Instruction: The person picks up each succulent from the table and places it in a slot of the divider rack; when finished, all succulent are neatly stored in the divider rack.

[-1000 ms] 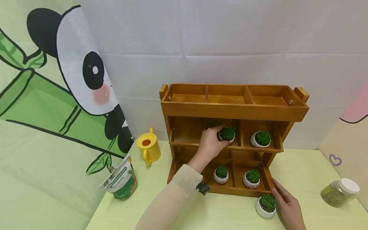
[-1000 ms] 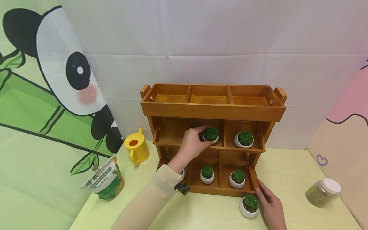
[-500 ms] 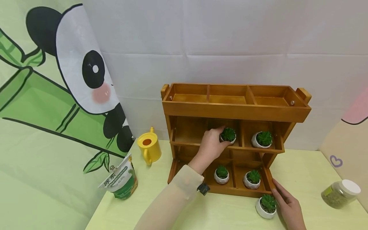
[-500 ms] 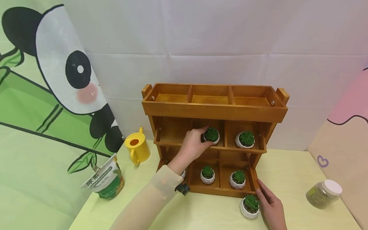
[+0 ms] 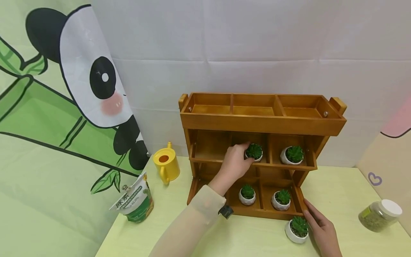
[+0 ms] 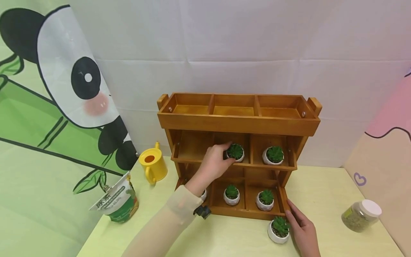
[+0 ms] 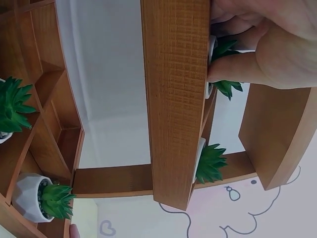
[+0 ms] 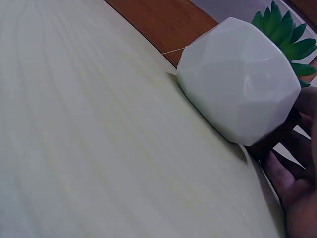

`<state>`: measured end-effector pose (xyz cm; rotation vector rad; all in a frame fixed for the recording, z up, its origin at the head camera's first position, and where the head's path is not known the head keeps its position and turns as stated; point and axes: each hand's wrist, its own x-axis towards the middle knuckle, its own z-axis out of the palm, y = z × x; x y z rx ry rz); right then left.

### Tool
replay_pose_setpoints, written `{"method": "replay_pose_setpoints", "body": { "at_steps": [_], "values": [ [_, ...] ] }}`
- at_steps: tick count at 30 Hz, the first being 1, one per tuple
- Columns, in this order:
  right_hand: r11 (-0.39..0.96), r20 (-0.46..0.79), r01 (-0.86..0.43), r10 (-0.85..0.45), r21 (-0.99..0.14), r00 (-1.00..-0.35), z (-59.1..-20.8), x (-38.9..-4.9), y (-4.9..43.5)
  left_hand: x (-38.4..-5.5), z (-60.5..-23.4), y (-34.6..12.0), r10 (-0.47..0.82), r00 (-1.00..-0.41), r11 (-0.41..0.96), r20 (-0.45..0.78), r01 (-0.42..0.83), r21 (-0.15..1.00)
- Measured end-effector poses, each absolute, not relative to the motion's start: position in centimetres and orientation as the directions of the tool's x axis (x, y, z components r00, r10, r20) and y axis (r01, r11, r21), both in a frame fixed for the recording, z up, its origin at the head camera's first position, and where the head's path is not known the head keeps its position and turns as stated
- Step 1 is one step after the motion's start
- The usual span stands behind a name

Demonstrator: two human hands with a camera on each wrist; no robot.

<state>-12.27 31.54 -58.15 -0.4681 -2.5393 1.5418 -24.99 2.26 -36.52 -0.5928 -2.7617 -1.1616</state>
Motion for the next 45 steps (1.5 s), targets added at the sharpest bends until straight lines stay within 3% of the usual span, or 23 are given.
{"method": "replay_pose_setpoints", "body": {
  "at_steps": [9, 23, 33, 45],
  "values": [
    [0.426, -0.065, 0.208, 0.327, -0.880, -0.943, -58.0, -12.1, 31.6, -24.7, -36.7, 2.0, 0.325, -0.910, 0.614, 0.257, 0.410, 0.674],
    [0.441, -0.027, 0.172, 0.314, -0.881, -0.949, -57.7, -12.3, 31.3, -21.9, -39.0, -0.3, 0.242, -0.831, 0.319, 0.500, 0.555, 0.768],
    [0.439, -0.032, 0.179, 0.321, -0.880, -0.947, -57.8, -12.2, 31.3, -20.1, -41.1, -0.6, 0.175, -0.831, 0.179, 0.527, 0.554, 0.813],
    [0.440, -0.037, 0.184, 0.321, -0.879, -0.946, -57.8, -12.2, 31.3, -17.8, -43.6, -0.5, 0.172, -0.775, 0.083, 0.608, 0.626, 0.775]
  ]
}}
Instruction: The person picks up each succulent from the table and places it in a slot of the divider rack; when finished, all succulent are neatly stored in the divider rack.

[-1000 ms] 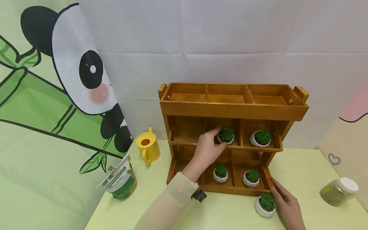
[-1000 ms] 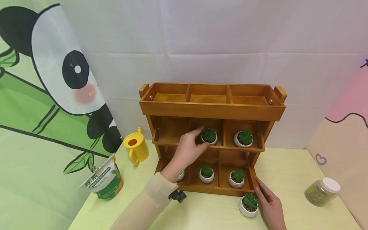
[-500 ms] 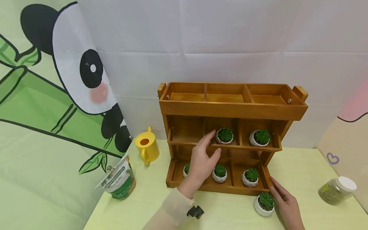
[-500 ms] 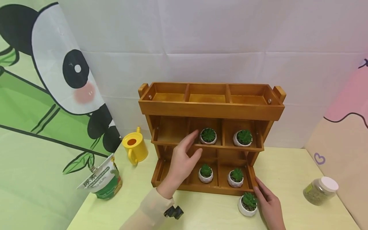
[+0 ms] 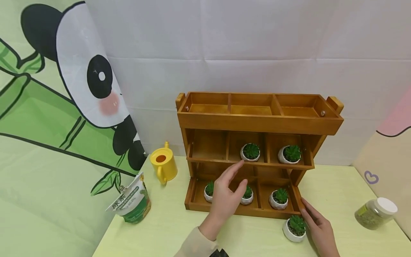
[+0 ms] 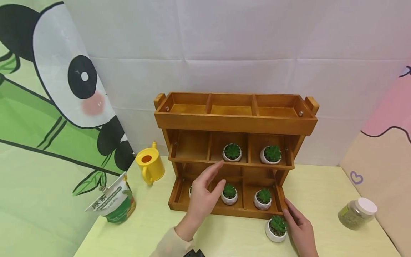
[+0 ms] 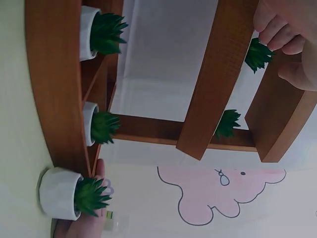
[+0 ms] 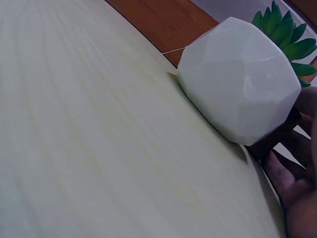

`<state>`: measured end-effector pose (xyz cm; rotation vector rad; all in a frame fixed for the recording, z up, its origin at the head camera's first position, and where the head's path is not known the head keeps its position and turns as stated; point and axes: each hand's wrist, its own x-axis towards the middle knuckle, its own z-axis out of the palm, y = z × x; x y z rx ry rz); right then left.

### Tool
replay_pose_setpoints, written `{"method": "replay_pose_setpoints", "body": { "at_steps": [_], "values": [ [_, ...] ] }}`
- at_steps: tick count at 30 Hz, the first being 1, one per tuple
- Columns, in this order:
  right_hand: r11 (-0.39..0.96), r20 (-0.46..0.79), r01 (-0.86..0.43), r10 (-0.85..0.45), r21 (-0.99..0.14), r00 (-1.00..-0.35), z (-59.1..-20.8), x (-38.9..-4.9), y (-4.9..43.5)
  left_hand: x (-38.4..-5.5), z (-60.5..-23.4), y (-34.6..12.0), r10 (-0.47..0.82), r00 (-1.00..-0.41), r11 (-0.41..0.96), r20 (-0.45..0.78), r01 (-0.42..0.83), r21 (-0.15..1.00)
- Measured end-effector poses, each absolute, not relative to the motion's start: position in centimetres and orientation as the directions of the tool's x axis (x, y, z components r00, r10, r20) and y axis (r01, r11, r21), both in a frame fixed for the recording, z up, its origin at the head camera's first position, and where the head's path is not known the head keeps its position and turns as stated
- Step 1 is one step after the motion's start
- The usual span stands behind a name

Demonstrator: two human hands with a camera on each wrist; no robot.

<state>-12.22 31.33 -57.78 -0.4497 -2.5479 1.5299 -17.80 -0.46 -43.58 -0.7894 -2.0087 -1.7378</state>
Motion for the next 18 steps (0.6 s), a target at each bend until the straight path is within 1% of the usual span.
{"method": "replay_pose_setpoints", "body": {
  "at_steps": [9, 16, 18],
  "values": [
    [0.435, -0.046, 0.190, 0.320, -0.880, -0.946, -57.8, -12.2, 31.3, -16.5, -45.7, -0.1, 0.197, -0.808, 0.092, 0.556, 0.580, 0.810],
    [0.430, -0.046, 0.186, 0.317, -0.884, -0.947, -57.8, -12.2, 31.3, -16.2, -47.9, 0.5, 0.213, -0.800, 0.081, 0.560, 0.586, 0.806],
    [0.427, -0.044, 0.185, 0.318, -0.885, -0.947, -57.8, -12.2, 31.3, -16.0, -48.5, 0.7, 0.221, -0.808, 0.071, 0.546, 0.572, 0.817]
  ]
}}
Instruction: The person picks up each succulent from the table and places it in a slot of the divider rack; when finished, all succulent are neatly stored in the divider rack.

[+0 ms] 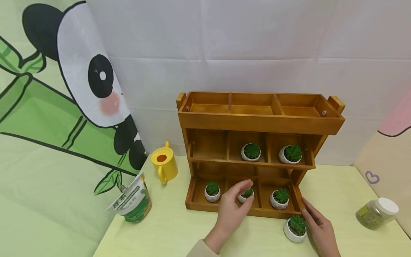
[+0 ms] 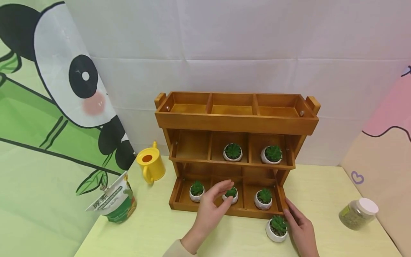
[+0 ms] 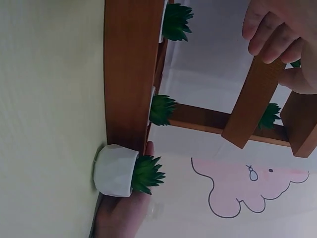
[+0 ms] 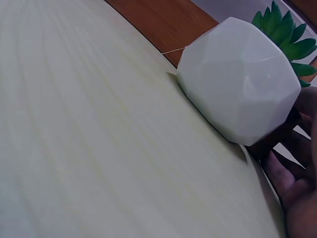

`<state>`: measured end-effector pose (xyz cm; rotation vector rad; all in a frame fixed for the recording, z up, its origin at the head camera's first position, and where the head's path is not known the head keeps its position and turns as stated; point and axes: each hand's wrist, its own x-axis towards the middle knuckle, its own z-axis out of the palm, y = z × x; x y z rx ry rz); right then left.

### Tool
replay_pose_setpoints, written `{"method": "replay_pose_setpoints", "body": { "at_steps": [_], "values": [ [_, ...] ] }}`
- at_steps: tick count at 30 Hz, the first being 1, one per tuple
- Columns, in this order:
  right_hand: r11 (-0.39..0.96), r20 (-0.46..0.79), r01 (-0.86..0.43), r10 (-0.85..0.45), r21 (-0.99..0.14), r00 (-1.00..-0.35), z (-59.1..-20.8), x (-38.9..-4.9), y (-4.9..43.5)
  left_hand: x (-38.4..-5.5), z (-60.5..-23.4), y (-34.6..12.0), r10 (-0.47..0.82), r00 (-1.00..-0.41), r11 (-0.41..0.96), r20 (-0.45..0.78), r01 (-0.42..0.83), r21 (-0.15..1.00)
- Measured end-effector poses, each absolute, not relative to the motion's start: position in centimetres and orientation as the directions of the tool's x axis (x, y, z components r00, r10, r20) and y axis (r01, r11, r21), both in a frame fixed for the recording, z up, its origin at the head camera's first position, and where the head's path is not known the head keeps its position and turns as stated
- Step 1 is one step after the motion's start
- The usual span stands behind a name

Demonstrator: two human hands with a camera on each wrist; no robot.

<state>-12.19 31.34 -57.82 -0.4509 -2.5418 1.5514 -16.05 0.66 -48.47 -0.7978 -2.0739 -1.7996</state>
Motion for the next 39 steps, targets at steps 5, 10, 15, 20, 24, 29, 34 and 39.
{"method": "replay_pose_setpoints", "body": {
  "at_steps": [5, 10, 15, 20, 24, 29, 34, 39],
  "values": [
    [0.431, -0.043, 0.185, 0.319, -0.883, -0.947, -57.8, -12.2, 31.4, -15.6, -49.8, 1.0, 0.279, -0.843, 0.053, 0.461, 0.492, 0.869],
    [0.443, -0.038, 0.183, 0.317, -0.878, -0.948, -57.8, -12.2, 31.5, -14.9, -51.0, 1.5, 0.359, -0.867, 0.107, 0.345, 0.406, 0.908],
    [0.434, -0.029, 0.171, 0.315, -0.885, -0.949, -57.9, -12.3, 31.4, -14.3, -52.3, 2.1, 0.418, -0.860, 0.123, 0.291, 0.371, 0.920],
    [0.439, -0.024, 0.169, 0.317, -0.882, -0.948, -57.9, -12.3, 31.4, -13.9, -53.4, 3.0, 0.466, -0.846, 0.117, 0.259, 0.349, 0.930],
    [0.444, -0.021, 0.169, 0.319, -0.880, -0.947, -57.9, -12.2, 31.5, -13.6, -54.2, 3.9, 0.505, -0.837, 0.124, 0.211, 0.312, 0.942],
    [0.437, -0.023, 0.172, 0.326, -0.883, -0.945, -58.0, -12.2, 31.4, -13.1, -54.7, 4.7, 0.539, -0.827, 0.158, 0.160, 0.285, 0.945],
    [0.431, -0.031, 0.183, 0.337, -0.884, -0.941, -58.1, -12.2, 31.4, -13.1, -55.0, 5.4, 0.550, -0.822, 0.200, 0.145, 0.298, 0.933],
    [0.425, -0.056, 0.205, 0.337, -0.882, -0.940, -58.0, -12.3, 31.4, -13.3, -55.1, 5.9, 0.546, -0.827, 0.251, 0.133, 0.313, 0.916]
  ]
}}
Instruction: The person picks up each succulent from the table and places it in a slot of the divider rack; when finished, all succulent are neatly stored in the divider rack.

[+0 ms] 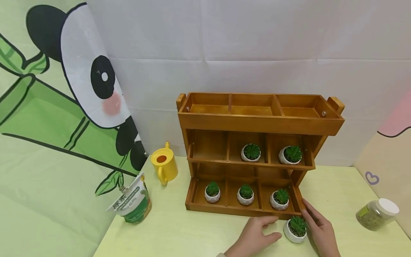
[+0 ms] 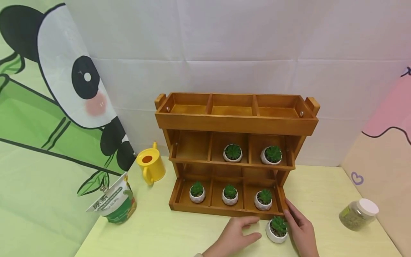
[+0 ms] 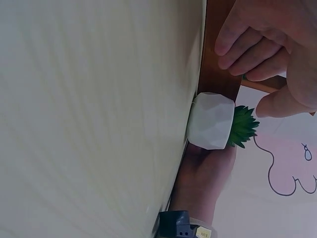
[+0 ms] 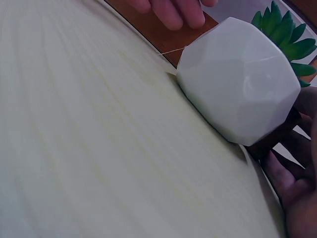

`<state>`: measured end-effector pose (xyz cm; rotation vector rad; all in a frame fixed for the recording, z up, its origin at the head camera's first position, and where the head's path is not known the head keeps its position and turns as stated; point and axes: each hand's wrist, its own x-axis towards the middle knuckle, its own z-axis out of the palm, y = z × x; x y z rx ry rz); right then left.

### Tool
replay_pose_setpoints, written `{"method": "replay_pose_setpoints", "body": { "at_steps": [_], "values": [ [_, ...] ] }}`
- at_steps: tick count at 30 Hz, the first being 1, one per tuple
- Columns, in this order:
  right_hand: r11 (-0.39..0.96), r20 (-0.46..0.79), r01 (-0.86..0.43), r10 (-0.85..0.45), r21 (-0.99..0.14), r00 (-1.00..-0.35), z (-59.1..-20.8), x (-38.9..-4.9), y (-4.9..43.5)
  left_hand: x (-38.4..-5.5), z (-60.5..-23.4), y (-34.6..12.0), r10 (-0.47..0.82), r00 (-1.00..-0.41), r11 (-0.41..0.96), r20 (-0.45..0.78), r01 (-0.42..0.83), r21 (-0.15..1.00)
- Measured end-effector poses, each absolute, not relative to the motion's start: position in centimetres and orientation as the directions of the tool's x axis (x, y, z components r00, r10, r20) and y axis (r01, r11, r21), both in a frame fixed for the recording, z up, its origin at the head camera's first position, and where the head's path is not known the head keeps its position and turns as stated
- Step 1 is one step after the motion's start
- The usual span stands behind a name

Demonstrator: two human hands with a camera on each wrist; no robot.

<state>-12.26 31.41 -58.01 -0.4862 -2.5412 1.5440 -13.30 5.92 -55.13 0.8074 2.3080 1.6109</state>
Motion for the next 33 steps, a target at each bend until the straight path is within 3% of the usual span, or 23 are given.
{"method": "replay_pose_setpoints", "body": {
  "at_steps": [17, 33],
  "values": [
    [0.433, -0.042, 0.193, 0.333, -0.880, -0.942, -57.9, -12.3, 31.3, -13.5, -55.3, 7.4, 0.552, -0.832, 0.317, 0.059, 0.275, 0.908],
    [0.436, 0.005, 0.142, 0.320, -0.889, -0.947, -57.6, -12.2, 31.2, -13.2, -55.3, 9.0, 0.572, -0.813, 0.380, 0.111, 0.382, 0.843]
  ]
}}
